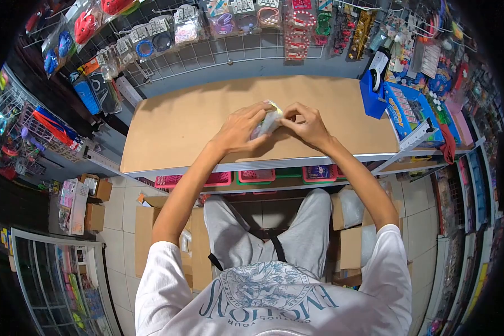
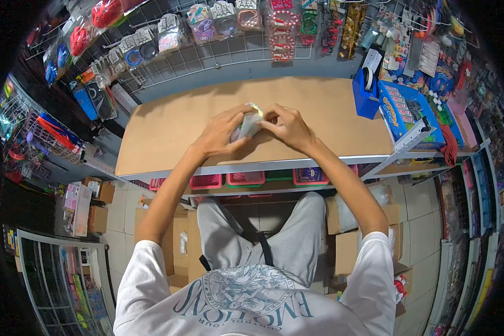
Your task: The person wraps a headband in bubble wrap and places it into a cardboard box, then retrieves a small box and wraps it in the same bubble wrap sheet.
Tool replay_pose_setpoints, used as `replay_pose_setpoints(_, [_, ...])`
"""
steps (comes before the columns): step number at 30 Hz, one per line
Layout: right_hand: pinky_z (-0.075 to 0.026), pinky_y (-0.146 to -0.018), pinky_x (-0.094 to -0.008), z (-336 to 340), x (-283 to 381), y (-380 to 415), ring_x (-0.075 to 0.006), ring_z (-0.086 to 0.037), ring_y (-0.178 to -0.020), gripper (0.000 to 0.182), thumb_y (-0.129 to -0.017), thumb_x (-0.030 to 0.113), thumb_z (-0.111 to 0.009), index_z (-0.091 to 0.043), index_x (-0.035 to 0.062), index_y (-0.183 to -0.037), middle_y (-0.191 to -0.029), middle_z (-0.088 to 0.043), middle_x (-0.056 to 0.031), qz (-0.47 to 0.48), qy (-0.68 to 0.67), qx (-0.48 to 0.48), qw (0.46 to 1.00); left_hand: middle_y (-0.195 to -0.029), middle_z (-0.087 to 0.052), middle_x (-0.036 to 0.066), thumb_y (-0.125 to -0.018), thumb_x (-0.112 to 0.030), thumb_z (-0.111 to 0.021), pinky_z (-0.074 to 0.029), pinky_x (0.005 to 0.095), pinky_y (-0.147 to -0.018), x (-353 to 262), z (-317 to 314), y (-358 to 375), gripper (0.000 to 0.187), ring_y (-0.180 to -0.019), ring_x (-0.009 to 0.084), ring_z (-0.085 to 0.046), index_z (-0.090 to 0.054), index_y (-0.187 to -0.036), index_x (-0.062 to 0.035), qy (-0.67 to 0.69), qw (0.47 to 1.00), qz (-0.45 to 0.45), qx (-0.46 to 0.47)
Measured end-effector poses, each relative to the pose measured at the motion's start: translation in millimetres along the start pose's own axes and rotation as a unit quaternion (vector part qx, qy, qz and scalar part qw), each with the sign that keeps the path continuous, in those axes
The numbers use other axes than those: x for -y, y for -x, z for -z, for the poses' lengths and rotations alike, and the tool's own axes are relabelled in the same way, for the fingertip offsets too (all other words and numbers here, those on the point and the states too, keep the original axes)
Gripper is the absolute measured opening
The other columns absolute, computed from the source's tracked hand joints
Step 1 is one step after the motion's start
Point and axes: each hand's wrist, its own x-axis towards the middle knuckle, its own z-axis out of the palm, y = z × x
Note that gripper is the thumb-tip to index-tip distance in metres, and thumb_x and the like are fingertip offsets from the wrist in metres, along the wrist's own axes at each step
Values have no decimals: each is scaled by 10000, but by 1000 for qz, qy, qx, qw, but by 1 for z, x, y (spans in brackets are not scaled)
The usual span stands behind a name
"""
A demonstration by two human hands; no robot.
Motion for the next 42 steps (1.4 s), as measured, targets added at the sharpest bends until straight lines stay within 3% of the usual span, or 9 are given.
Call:
replay_pose_setpoints(6, [-515,-724,-350,5,5,-10,-232,-629,-789,197,-860,149,-787,-684,14,-957,-886,-659,-108,46,77,-7,996,-1463,-504,210,-836,-201,-613,-413,493,-1114,4,-2,1,585,-1328,416,-502,-490,-1374,-7,31,999,21,21])
replay_pose_setpoints(9, [-496,-733,-317,0,0,-18,-194,-601,-814,185,-857,149,-792,-702,32,-968,-951,-646,-96,76,17,-40,996,-1457,-503,218,-830,-180,-605,-401,508,-1111,6,-5,2,618,-1310,429,-505,-446,-1403,-11,23,999,29,26])
replay_pose_setpoints(12, [-518,-703,-271,1,-14,-21,-149,-603,-892,194,-855,156,-813,-731,40,-987,-1061,-633,-69,-17,-73,45,996,-1456,-497,225,-826,-166,-584,-394,520,-1100,3,-2,2,637,-1292,439,-506,-413,-1420,-13,29,998,39,27])
replay_pose_setpoints(15, [-496,-731,-257,-4,-17,-22,-116,-578,-928,176,-858,152,-813,-744,38,-973,-1085,-616,-45,-56,-130,44,989,-1435,-510,230,-830,-184,-542,-392,524,-1095,-1,3,0,643,-1287,441,-505,-395,-1432,-13,33,995,71,65])
replay_pose_setpoints(24, [-455,-778,-245,-9,-18,-21,-91,-563,-935,162,-868,123,-808,-779,40,-1004,-1093,-569,-11,-111,-215,40,969,-1421,-518,254,-838,-226,-476,-379,530,-1097,11,-6,4,517,-1272,441,-507,-482,-1291,22,104,994,26,-8])
replay_pose_setpoints(27, [-447,-764,-237,-13,-22,-20,-79,-550,-915,149,-873,115,-803,-780,38,-999,-1093,-560,-5,-118,-254,32,959,-1428,-516,248,-836,-216,-482,-379,522,-1104,10,-6,4,490,-1271,439,-508,-484,-1271,9,118,990,77,17])
replay_pose_setpoints(30, [-430,-739,-222,-18,-23,-19,-65,-528,-879,140,-879,115,-798,-771,35,-991,-1078,-562,1,-102,-263,13,959,-1415,-526,239,-841,-212,-500,-382,518,-1103,10,-4,5,489,-1278,434,-507,-471,-1280,1,127,989,78,20])
replay_pose_setpoints(33, [-462,-829,-262,-21,-22,-20,-110,-559,-948,165,-888,168,-800,-744,34,-968,-1082,-563,-13,-125,-255,28,958,-1402,-522,231,-844,-212,-517,-392,513,-1088,8,-5,4,466,-1264,438,-510,-461,-1258,-6,161,984,72,-17])
replay_pose_setpoints(42, [-461,-768,-262,-28,-21,-21,-99,-558,-880,237,-889,233,-803,-724,22,-962,-994,-619,-11,-133,-221,19,966,-1388,-484,245,-900,-260,-485,-402,486,-1054,5,-1,5,409,-1243,427,-499,-462,-1194,23,153,984,86,8])
